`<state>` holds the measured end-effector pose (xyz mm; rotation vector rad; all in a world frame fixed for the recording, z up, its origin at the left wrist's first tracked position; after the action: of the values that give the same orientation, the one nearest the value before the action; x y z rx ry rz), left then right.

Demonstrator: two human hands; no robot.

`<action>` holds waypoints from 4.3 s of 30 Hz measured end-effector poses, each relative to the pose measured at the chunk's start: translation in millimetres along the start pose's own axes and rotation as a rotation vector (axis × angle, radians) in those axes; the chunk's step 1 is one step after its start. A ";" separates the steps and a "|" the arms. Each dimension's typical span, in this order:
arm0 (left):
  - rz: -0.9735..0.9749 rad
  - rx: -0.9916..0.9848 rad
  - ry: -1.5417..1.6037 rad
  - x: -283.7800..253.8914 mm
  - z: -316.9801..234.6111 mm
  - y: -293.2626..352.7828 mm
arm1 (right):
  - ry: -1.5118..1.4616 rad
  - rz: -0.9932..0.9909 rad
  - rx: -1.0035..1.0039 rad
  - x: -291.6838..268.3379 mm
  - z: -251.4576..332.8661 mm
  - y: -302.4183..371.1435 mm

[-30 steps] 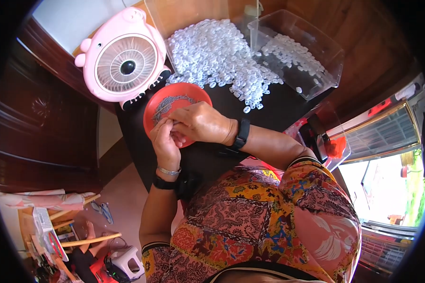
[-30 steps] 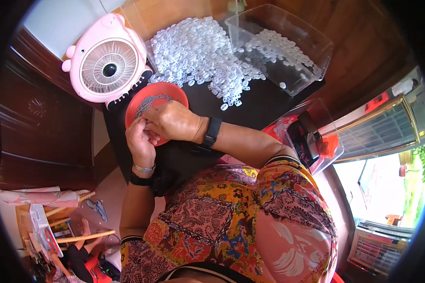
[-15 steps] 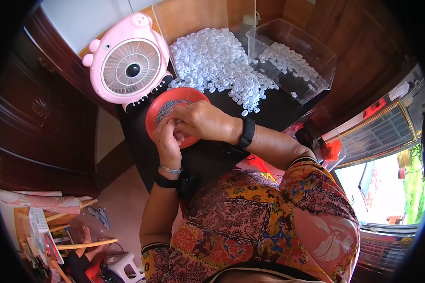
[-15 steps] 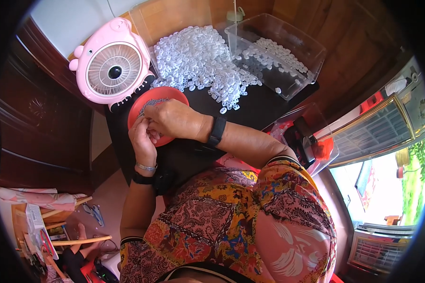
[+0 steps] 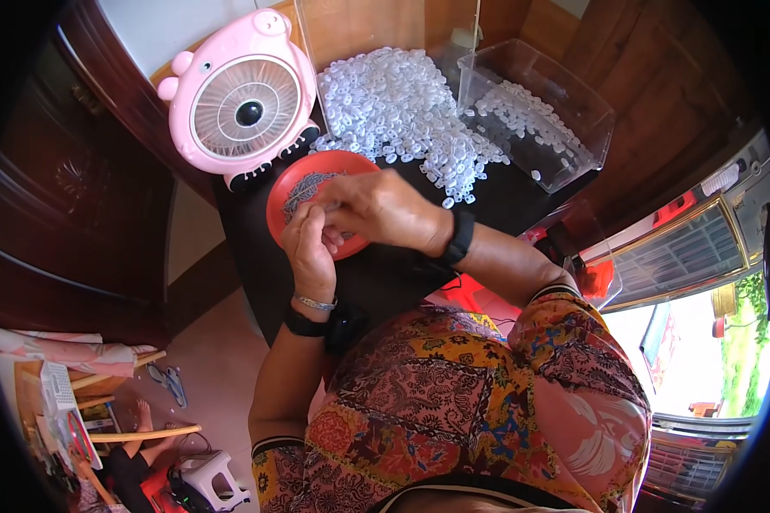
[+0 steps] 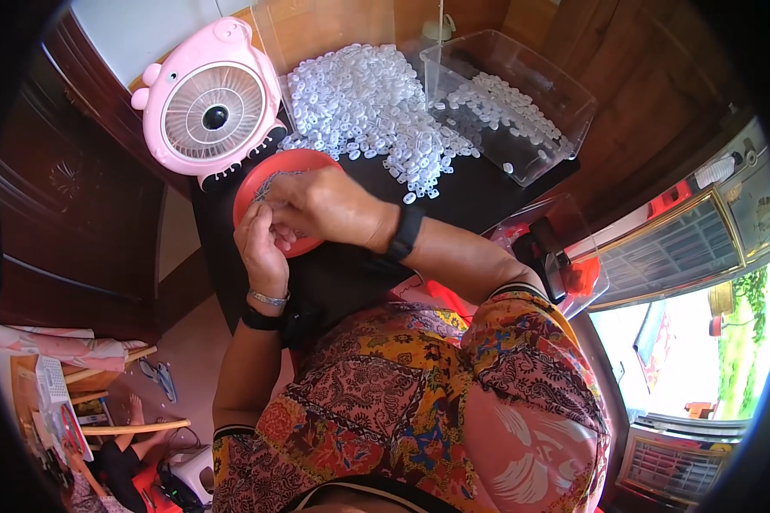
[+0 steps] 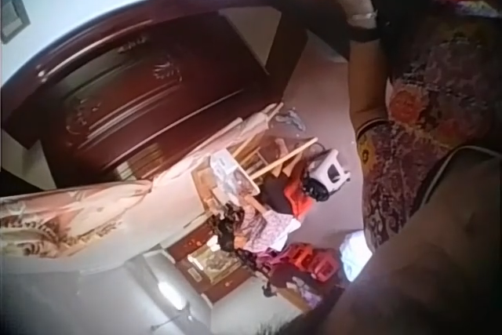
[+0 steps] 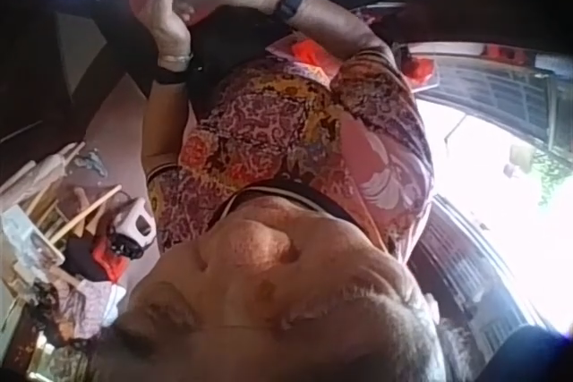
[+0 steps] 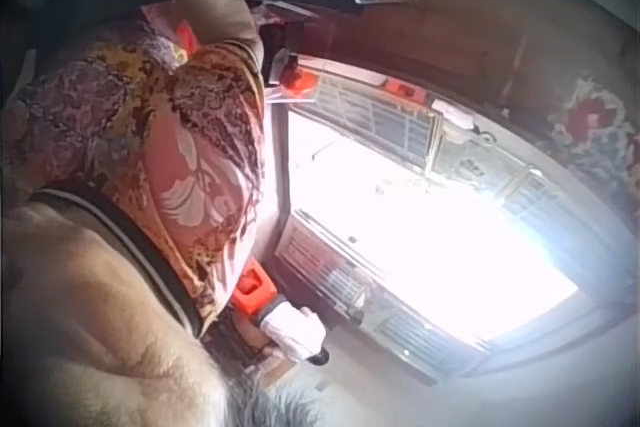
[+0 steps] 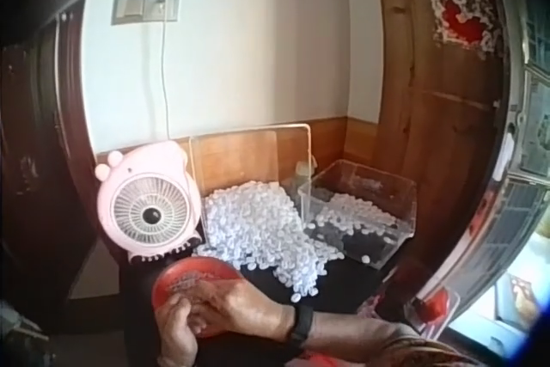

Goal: Assembling small metal pins or springs into white plastic circular components.

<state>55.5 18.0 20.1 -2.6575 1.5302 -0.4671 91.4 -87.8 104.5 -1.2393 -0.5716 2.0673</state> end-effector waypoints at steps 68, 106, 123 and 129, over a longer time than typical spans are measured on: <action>0.101 -0.132 -0.056 -7.2 10.9 -14.7 | -0.657 0.038 0.523 32.2 -54.2 9.8; -0.055 -0.080 0.040 -35.2 4.0 -29.1 | 0.566 0.629 0.186 77.7 -83.1 9.8; -0.014 -0.112 -0.009 -29.7 9.8 -26.3 | -0.689 0.226 0.499 51.4 -113.9 4.6; 0.041 -0.116 -0.105 -22.5 10.0 -24.6 | -0.884 0.202 0.515 46.2 -105.0 6.0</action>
<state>68.3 48.6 9.7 -2.6797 1.6245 -0.2394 167.1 -54.9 24.6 -0.0493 -0.2401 2.6642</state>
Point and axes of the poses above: each hand's wrist, its own y-axis away from the middle knuckle, its own x-axis out of the palm, z = x × y, the point moved 8 cm from there along -y, towards the middle knuckle, and after that the axes turned 4 degrees about -y, right-handed, at the moved point
